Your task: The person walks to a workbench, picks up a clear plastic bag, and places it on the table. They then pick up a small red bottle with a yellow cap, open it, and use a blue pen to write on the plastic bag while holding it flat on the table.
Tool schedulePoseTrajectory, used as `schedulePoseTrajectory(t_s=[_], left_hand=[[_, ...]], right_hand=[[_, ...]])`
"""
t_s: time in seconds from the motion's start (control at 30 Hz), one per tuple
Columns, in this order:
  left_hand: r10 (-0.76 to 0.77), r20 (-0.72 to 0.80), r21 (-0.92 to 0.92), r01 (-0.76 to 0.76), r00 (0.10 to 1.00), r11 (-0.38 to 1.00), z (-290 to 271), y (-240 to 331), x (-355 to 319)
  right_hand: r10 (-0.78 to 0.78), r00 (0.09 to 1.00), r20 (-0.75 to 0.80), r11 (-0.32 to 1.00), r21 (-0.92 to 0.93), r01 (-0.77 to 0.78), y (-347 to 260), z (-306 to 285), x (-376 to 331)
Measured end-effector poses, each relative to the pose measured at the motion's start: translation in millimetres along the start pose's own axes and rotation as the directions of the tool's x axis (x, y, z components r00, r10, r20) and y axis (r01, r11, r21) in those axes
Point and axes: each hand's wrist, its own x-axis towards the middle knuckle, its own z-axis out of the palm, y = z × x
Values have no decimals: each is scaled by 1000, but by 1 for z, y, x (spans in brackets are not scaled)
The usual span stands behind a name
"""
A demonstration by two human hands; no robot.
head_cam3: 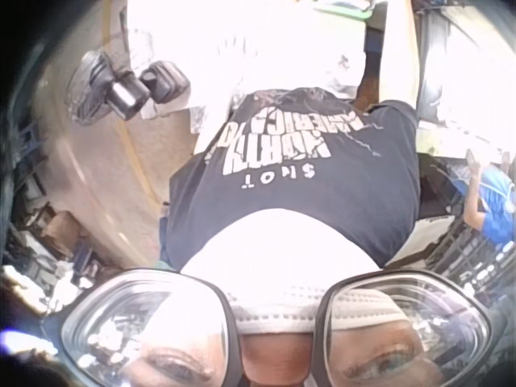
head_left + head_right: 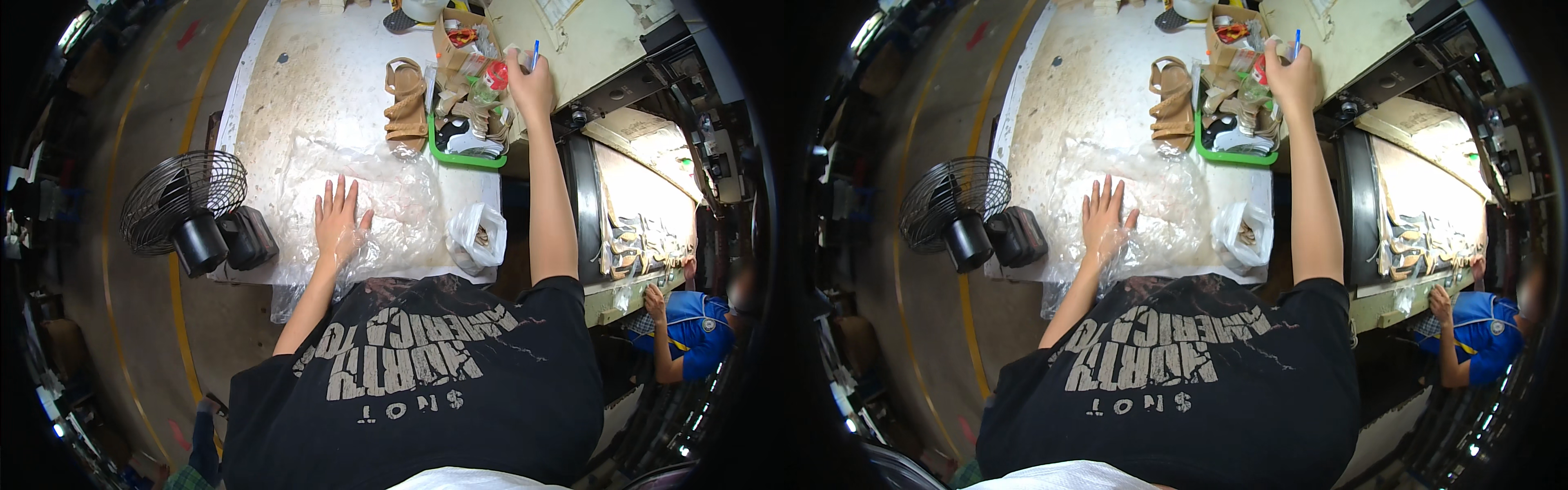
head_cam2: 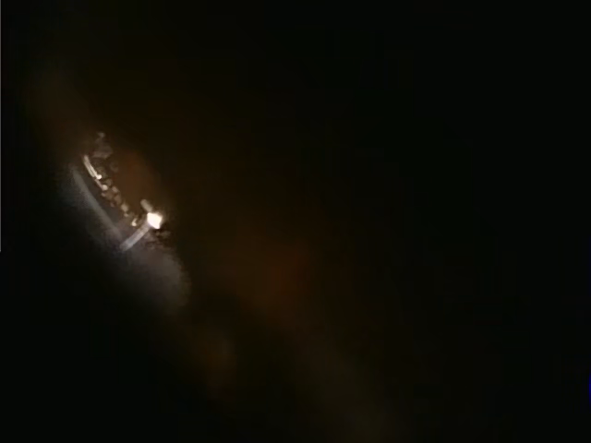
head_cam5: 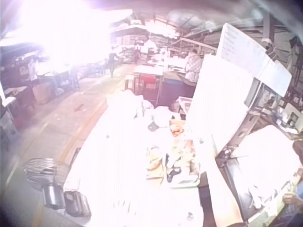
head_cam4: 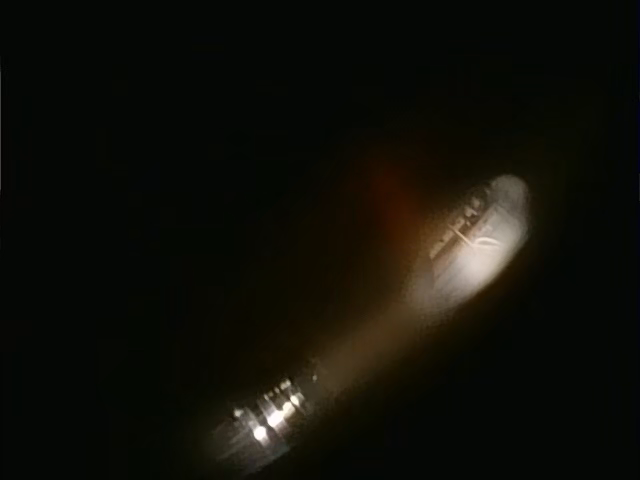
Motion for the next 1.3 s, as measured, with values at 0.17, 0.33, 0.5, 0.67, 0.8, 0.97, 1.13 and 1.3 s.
schedulePoseTrajectory(t_s=[0.17,0.33,0.5,0.67,0.8,0.97,1.13,1.3], left_hand=[[-45,32,-244,52,998,968,-13,-8,3],[6,37,-143,-1,999,990,-32,-17,13],[53,257,-90,-30,965,995,-64,-17,21],[92,181,37,-101,979,994,-39,-54,8],[82,215,-21,-80,973,997,-49,-51,8],[87,216,115,-114,972,987,-51,-50,9],[256,21,609,-215,967,764,-3,-78,5],[50,280,-7,-50,959,999,-63,-43,11]], right_hand=[[-134,968,213,955,289,69,-8,-12,-84],[-175,869,463,933,359,-3,-50,-8,-185],[-436,735,520,894,346,285,-79,32,-273],[-684,387,618,679,348,646,-71,60,-319],[-678,328,658,634,298,713,-62,43,-312],[-585,537,607,763,188,619,-56,42,-301],[-642,393,658,699,293,653,-78,66,-328],[-599,538,593,749,175,639,-58,70,-310]])
